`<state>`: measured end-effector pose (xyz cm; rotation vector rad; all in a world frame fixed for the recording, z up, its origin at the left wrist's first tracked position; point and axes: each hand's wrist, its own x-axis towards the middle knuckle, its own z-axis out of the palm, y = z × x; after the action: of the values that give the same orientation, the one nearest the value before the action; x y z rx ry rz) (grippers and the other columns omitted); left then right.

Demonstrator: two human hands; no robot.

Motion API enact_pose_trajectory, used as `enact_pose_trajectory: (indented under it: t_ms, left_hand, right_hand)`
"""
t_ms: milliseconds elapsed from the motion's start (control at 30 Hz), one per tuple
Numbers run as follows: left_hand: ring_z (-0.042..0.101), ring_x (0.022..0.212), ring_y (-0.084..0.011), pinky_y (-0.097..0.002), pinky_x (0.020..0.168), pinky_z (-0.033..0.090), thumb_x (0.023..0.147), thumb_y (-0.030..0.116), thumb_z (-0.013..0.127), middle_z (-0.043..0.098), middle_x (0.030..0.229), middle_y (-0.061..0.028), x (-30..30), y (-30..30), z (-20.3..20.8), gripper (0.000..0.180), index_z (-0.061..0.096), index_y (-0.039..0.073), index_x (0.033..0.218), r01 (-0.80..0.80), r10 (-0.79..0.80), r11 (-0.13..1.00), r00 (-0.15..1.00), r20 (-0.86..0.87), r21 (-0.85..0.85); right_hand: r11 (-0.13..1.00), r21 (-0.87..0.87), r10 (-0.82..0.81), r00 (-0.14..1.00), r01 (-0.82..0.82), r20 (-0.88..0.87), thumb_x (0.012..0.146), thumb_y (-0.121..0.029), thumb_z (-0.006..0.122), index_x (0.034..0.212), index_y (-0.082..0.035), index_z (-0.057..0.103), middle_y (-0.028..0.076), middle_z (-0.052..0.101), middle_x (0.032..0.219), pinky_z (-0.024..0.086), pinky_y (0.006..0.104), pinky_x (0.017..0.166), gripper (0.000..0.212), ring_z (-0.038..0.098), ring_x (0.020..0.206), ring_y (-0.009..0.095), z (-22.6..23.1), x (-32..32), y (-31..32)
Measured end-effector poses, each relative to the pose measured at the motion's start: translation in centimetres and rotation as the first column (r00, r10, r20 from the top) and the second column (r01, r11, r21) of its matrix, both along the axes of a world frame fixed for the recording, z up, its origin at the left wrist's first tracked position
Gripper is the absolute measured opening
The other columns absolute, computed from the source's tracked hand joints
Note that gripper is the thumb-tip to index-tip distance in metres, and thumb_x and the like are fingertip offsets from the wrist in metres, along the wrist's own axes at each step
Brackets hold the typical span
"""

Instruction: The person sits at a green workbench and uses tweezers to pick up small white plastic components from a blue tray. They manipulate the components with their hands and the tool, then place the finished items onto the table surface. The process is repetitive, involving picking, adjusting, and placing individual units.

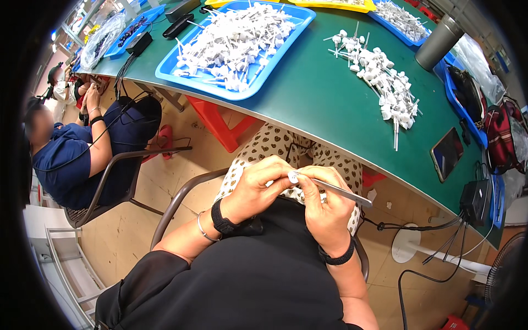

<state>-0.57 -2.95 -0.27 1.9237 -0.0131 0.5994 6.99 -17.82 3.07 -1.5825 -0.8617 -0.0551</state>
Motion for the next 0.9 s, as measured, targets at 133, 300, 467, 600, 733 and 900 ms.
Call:
enact_pose_trajectory:
  t_ms: [133, 300, 467, 600, 733, 900]
  left_hand:
    - [0.065, 0.077, -0.0209, -0.0308, 0.066, 0.052, 0.087, 0.000, 0.072, 0.066, 0.088, -0.0090, 0.1, 0.0, -0.1, 0.015, 0.071, 0.001, 0.101, -0.002, 0.002, 1.000, 1.000, 0.010, -0.006]
    - [0.065, 0.076, -0.0196, -0.0298, 0.065, 0.052, 0.086, -0.001, 0.073, 0.066, 0.087, -0.0088, 0.1, 0.0, 0.1, 0.015, 0.072, 0.000, 0.101, -0.002, 0.002, 1.000, 1.000, 0.014, -0.009]
    - [0.066, 0.078, -0.0194, -0.0300, 0.066, 0.053, 0.087, -0.001, 0.073, 0.067, 0.089, -0.0090, 0.1, 0.0, -0.1, 0.016, 0.072, 0.000, 0.102, 0.008, -0.008, 1.000, 1.000, 0.022, 0.004]
    - [0.067, 0.079, -0.0198, -0.0301, 0.067, 0.054, 0.087, -0.002, 0.072, 0.068, 0.091, -0.0093, 0.1, 0.0, 0.0, 0.018, 0.072, 0.000, 0.105, 0.036, -0.036, 0.999, 0.999, 0.011, -0.019]
    - [0.067, 0.079, -0.0201, -0.0301, 0.067, 0.054, 0.087, -0.003, 0.071, 0.068, 0.093, -0.0095, 0.1, 0.0, -0.1, 0.021, 0.072, 0.001, 0.107, 0.053, -0.053, 0.998, 0.999, 0.011, -0.023]
    - [0.068, 0.082, -0.0242, -0.0334, 0.070, 0.055, 0.088, 0.002, 0.070, 0.067, 0.092, -0.0086, 0.1, -0.1, -0.2, 0.016, 0.071, 0.003, 0.104, 0.063, -0.064, 0.997, 0.998, -0.006, -0.049]
  right_hand:
    - [1.000, 0.008, 0.002, 1.000, -0.002, -0.023, 0.091, 0.000, 0.070, 0.096, 0.002, 0.068, 0.010, 0.070, 0.091, 0.053, 0.0270, 0.065, 0.006, 0.065, 0.074, 0.016, 0.0, 0.1, 0.1]
    - [1.000, 0.015, -0.003, 0.999, 0.004, -0.053, 0.091, 0.000, 0.069, 0.096, 0.002, 0.068, 0.009, 0.070, 0.091, 0.052, 0.0267, 0.065, 0.005, 0.065, 0.074, 0.016, -0.1, 0.0, 0.1]
    - [0.999, 0.035, 0.003, 0.998, -0.001, -0.056, 0.091, 0.001, 0.069, 0.095, 0.002, 0.068, 0.009, 0.070, 0.090, 0.051, 0.0266, 0.062, 0.005, 0.063, 0.072, 0.015, -0.3, 0.0, 0.1]
    - [0.999, 0.041, 0.033, 0.999, -0.031, -0.037, 0.091, 0.002, 0.069, 0.095, 0.002, 0.068, 0.009, 0.069, 0.088, 0.050, 0.0265, 0.062, 0.004, 0.062, 0.071, 0.015, -0.1, 0.2, 0.0]
    - [0.999, 0.015, 0.033, 0.999, -0.033, 0.010, 0.090, 0.002, 0.069, 0.095, 0.001, 0.068, 0.010, 0.069, 0.087, 0.051, 0.0275, 0.062, 0.004, 0.063, 0.071, 0.016, 0.1, 0.3, 0.0]
    - [0.997, -0.069, 0.050, 0.988, -0.041, 0.145, 0.089, 0.000, 0.070, 0.093, 0.000, 0.068, 0.010, 0.069, 0.085, 0.052, 0.0300, 0.062, 0.005, 0.064, 0.071, 0.020, 0.9, 0.5, 0.1]
